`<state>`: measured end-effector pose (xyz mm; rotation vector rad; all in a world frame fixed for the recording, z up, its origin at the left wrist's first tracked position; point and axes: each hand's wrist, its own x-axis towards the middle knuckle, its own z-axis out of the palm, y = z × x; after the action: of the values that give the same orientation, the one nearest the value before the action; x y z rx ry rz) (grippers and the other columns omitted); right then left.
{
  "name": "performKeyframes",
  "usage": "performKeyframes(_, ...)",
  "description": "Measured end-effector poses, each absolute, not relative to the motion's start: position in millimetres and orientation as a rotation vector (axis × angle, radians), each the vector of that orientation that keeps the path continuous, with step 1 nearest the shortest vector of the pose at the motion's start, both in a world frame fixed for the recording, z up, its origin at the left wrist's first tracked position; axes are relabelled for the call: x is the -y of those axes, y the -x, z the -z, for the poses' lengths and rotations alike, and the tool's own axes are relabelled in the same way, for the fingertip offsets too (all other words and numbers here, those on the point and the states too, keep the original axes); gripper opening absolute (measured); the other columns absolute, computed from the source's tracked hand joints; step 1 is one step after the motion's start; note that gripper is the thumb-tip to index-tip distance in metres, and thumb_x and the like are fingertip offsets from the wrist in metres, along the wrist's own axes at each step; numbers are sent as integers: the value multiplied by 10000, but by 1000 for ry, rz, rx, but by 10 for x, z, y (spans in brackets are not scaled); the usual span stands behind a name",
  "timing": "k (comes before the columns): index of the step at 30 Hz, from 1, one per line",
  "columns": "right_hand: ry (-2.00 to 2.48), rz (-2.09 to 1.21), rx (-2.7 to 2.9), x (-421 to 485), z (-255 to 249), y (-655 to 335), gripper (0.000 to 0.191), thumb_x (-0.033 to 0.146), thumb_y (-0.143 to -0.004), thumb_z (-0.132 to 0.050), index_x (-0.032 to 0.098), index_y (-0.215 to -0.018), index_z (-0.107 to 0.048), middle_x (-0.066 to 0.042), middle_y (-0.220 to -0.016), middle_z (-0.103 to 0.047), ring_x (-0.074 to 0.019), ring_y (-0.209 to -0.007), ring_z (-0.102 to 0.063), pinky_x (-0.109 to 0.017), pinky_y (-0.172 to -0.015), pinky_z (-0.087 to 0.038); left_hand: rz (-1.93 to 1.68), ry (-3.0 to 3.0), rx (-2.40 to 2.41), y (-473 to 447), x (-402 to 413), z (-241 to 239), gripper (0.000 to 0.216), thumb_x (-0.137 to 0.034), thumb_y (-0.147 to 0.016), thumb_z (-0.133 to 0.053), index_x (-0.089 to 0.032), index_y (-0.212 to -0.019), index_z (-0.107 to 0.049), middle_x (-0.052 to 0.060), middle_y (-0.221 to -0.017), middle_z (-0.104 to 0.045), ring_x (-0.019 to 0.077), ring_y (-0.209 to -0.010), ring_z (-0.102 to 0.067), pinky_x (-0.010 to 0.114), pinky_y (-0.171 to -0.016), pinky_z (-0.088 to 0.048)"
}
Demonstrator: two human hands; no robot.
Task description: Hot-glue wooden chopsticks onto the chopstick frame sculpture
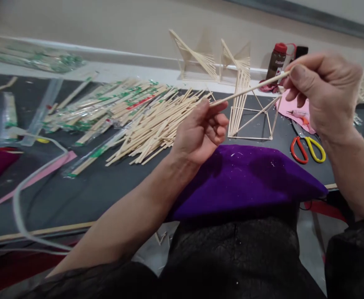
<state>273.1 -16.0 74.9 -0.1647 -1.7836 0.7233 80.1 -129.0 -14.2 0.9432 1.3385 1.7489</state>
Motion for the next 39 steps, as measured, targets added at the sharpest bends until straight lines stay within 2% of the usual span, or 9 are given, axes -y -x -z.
performKeyframes(3,196,-732,1828,90,-867,-2676,97,153,-845,-753,200,-772,-797,-9,-646,-710,-75,-483,-602,-230,-375,-349,-1681,-919,-1340,-751,1355,125,447,-536,-987,-462,-181,-997,-733,19,-663,-668,118,-551,-669,193,-399,-451)
performKeyframes(7,267,-751,1883,5,-942,-2681,114,133,-834,-756,197,-746,-791,3,-629,-702,-61,-484,-602,-210,-379,-370,-1539,-881,-1318,-711,1431,137,348,-493,-925,-595,-188,-818,-723,20,-605,-653,99,-451,-596,206,-373,-433)
performKeyframes(13,387,-926,1887,-210,-963,-2669,139,271,-733,-849,159,-699,-775,-18,-580,-702,-73,-427,-594,-206,-344,-379,-1409,-746,-1074,-682,1444,109,396,-536,-843,-667,-205,-626,-678,10,-450,-577,84,-309,-457,212,-283,-319)
performKeyframes(19,303,-1122,1935,-284,-988,-2529,192,350,-706,-868,181,-759,-792,-3,-650,-729,-88,-512,-649,-214,-443,-499,-1359,-621,-795,-606,1450,80,479,-522,-851,-653,-197,-508,-574,-9,-351,-464,75,-263,-385,197,-260,-245)
performKeyframes(24,315,-1400,1944,-345,-1010,-2358,230,374,-672,-896,176,-739,-799,-13,-631,-712,-83,-461,-613,-184,-379,-457,-1425,-568,-481,-723,1603,60,531,-434,-943,-538,-193,-471,-529,-20,-325,-438,68,-245,-378,190,-305,-278)
performKeyframes(28,383,-1584,1938,-445,-1001,-2218,274,378,-600,-929,169,-702,-785,-13,-594,-699,-72,-423,-594,-150,-359,-444,-1400,-581,-421,-831,1697,77,618,-578,-917,-528,-215,-418,-504,-12,-280,-394,85,-231,-365,210,-300,-259)
performKeyframes(31,446,-1662,1959,-545,-1026,-2133,239,321,-619,-919,148,-703,-777,-17,-583,-695,-74,-423,-597,-147,-378,-465,-1288,-635,-603,-821,1658,104,566,-612,-841,-625,-196,-460,-587,7,-338,-485,77,-264,-396,202,-308,-263)
performKeyframes(34,547,-1667,1962,-628,-1086,-2070,47,140,-732,-802,122,-705,-768,-20,-566,-689,-72,-419,-597,-142,-379,-463,-1200,-585,-907,-759,1530,131,426,-519,-800,-717,-159,-577,-672,16,-440,-587,57,-295,-416,185,-314,-251)
performKeyframes(39,863,-1603,1940,-763,-1043,-1996,190,4,-809,-652,93,-662,-733,-37,-591,-694,-52,-423,-591,-124,-379,-430,-1218,-559,-1121,-735,1342,177,253,-374,-835,-699,-133,-765,-734,8,-533,-631,65,-370,-483,177,-351,-325)
